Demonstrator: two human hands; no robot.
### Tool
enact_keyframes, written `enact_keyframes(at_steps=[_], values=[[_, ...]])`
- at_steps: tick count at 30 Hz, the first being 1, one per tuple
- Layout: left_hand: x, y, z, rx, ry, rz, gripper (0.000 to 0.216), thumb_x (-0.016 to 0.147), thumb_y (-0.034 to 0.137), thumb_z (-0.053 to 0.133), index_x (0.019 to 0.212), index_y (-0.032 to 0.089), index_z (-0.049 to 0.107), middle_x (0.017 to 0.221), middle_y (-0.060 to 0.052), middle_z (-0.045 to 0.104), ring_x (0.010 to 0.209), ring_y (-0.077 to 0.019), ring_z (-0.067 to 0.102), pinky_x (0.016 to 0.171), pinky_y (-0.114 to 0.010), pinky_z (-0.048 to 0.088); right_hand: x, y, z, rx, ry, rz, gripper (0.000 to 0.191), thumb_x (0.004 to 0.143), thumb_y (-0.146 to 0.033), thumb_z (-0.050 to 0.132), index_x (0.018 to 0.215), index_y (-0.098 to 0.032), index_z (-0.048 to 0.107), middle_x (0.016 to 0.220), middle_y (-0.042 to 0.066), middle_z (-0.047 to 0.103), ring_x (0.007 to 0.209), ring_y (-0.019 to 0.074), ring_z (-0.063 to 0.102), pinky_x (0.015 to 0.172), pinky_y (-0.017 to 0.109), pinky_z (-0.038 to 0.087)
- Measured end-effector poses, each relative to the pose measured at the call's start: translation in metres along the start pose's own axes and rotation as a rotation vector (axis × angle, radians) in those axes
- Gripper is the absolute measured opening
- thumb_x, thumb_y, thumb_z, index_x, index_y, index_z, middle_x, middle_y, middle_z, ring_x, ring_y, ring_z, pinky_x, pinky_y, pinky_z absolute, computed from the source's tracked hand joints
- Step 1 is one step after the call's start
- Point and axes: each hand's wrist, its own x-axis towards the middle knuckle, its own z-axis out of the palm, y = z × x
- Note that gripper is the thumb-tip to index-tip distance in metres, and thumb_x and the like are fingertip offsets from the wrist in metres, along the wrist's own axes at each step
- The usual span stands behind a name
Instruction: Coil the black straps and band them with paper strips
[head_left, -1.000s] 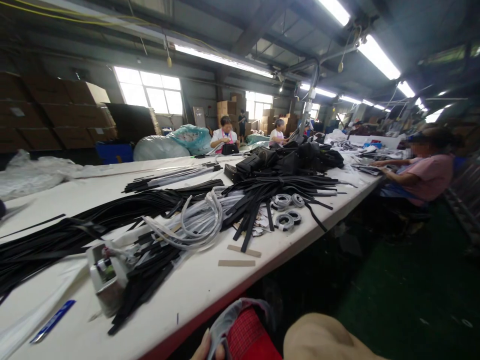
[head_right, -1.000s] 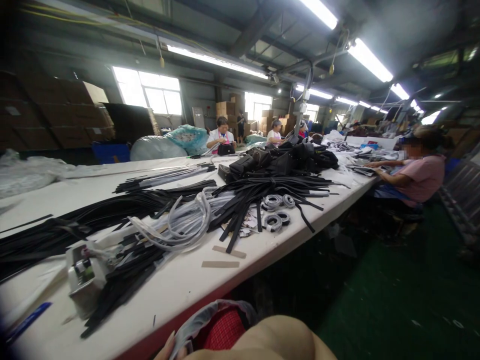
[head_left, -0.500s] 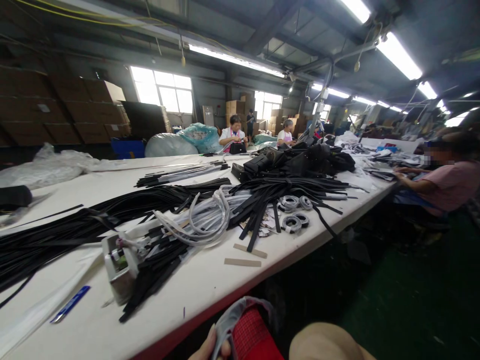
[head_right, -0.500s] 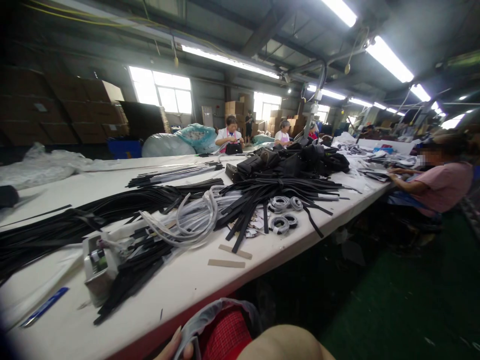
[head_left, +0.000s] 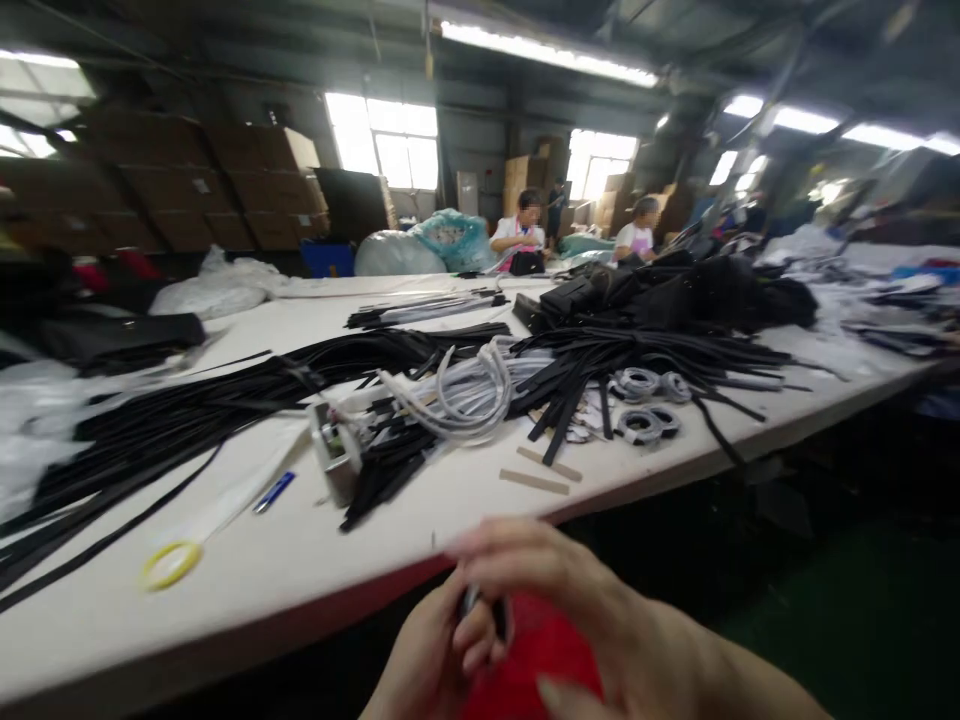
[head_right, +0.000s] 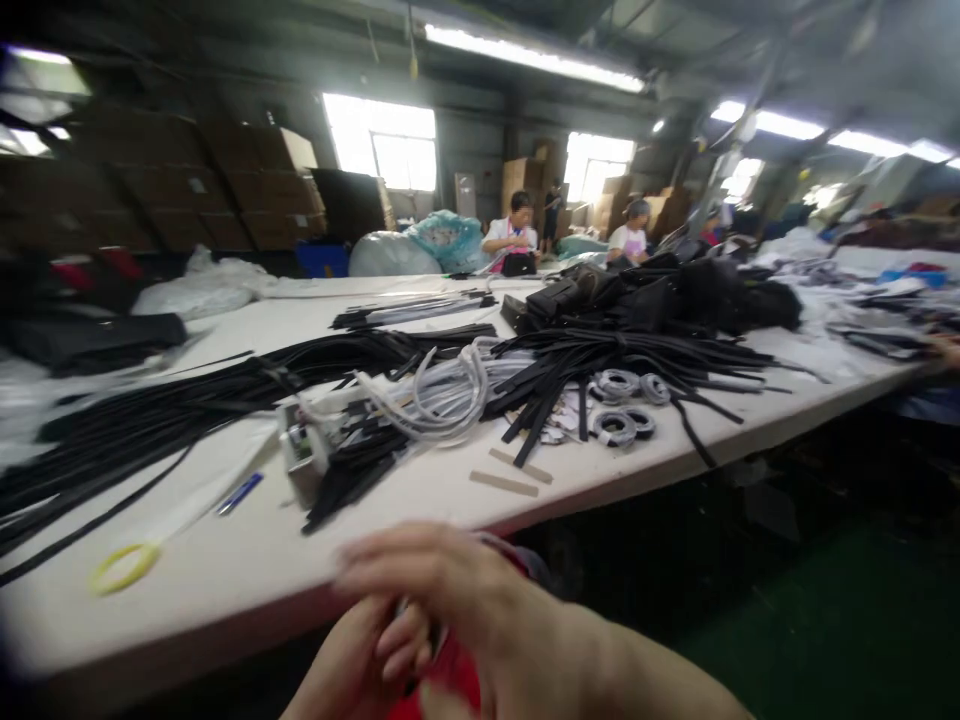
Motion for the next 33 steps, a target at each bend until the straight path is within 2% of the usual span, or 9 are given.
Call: enact_keyframes(at_steps=[8, 12, 17, 21, 24, 26, 28, 30, 33], values=[[0.007, 0.025, -0.003, -0.468, -0.028, 0.000, 0.046, 0.100, 0.040, 0.037, 0.081, 0.006, 0.062, 0.047, 0.009, 0.029, 0.039, -0.0051, 0.029, 0.056, -0.022, 0.042, 0.018, 0.099, 0.065, 0.311, -0.004, 0.349, 0.048, 0.096, -0.048, 0.040, 0.129, -0.015, 0.053, 0.115, 0.011, 0.066, 0.107, 0.0242, 0.061, 0.099, 0.041, 0.045], [0.029, 0.026, 0.000, -0.362, 0.125, 0.387, 0.031, 0.094, 0.038, 0.051, 0.094, 0.009, 0.061, 0.062, 0.004, 0.047, 0.057, -0.0097, 0.048, 0.080, -0.031, 0.048, 0.001, 0.084, 0.079, 0.341, -0.107, 0.420, 0.046, 0.094, -0.056, 0.043, 0.096, -0.014, 0.062, 0.066, 0.003, 0.063, 0.060, 0.0164, 0.058, 0.063, 0.029, 0.049], [0.038, 0.005, -0.012, 0.580, 0.302, 0.829, 0.020, 0.084, 0.035, 0.062, 0.089, 0.017, 0.067, 0.088, -0.011, 0.063, 0.092, -0.0255, 0.057, 0.101, -0.042, 0.036, -0.005, 0.077, 0.035, 0.539, 0.046, 0.462, 0.037, 0.085, -0.053, 0.062, 0.087, -0.016, 0.058, 0.046, -0.007, 0.046, 0.037, 0.0071, 0.035, 0.040, 0.020, 0.028], [0.027, -0.017, -0.012, 1.019, 0.197, 0.796, 0.022, 0.085, 0.035, 0.057, 0.074, 0.019, 0.066, 0.068, -0.007, 0.057, 0.064, -0.0202, 0.051, 0.075, -0.035, 0.041, 0.004, 0.112, -0.026, 0.312, 0.265, 0.458, 0.038, 0.083, -0.056, 0.059, 0.082, -0.017, 0.061, 0.043, -0.005, 0.046, 0.035, 0.0101, 0.036, 0.039, 0.023, 0.032], [0.028, -0.023, 0.003, 0.885, 0.176, 0.606, 0.047, 0.090, 0.050, 0.047, 0.055, 0.019, 0.054, 0.050, -0.001, 0.043, 0.046, -0.0120, 0.033, 0.053, -0.028, 0.030, 0.009, 0.130, -0.036, -0.057, 0.395, 0.341, 0.036, 0.074, -0.046, 0.068, 0.096, -0.017, 0.067, 0.092, 0.011, 0.070, 0.084, 0.0265, 0.064, 0.074, 0.037, 0.053], [0.034, -0.020, 0.016, 0.583, 0.121, 0.419, 0.060, 0.089, 0.064, 0.037, 0.054, 0.018, 0.053, 0.043, 0.002, 0.035, 0.040, -0.0104, 0.028, 0.046, -0.026, 0.023, 0.008, 0.132, -0.017, -0.076, 0.312, 0.245, 0.043, 0.074, -0.039, 0.067, 0.111, -0.018, 0.065, 0.121, 0.014, 0.063, 0.112, 0.0319, 0.057, 0.097, 0.043, 0.046], [0.041, -0.012, 0.026, 0.257, 0.018, 0.312, 0.065, 0.087, 0.071, 0.033, 0.066, 0.016, 0.059, 0.042, 0.004, 0.033, 0.038, -0.0113, 0.032, 0.043, -0.025, 0.025, 0.005, 0.127, 0.017, 0.055, 0.147, 0.231, 0.038, 0.082, -0.040, 0.059, 0.112, -0.017, 0.063, 0.115, 0.013, 0.064, 0.108, 0.0299, 0.058, 0.097, 0.042, 0.046], [0.045, -0.004, 0.028, 0.086, -0.023, 0.372, 0.061, 0.087, 0.070, 0.039, 0.086, 0.014, 0.062, 0.050, 0.004, 0.041, 0.045, -0.0129, 0.042, 0.048, -0.026, 0.035, 0.000, 0.118, 0.051, 0.210, 0.029, 0.310, 0.035, 0.089, -0.047, 0.053, 0.099, -0.015, 0.063, 0.092, 0.009, 0.067, 0.085, 0.0235, 0.062, 0.081, 0.036, 0.051], [0.046, 0.000, 0.016, 0.340, 0.102, 0.627, 0.045, 0.088, 0.059, 0.051, 0.089, 0.015, 0.061, 0.072, -0.004, 0.056, 0.065, -0.0162, 0.051, 0.069, -0.030, 0.043, -0.011, 0.099, 0.072, 0.455, -0.165, 0.464, 0.045, 0.090, -0.058, 0.049, 0.089, -0.014, 0.061, 0.060, 0.000, 0.058, 0.051, 0.0115, 0.048, 0.050, 0.024, 0.041]])
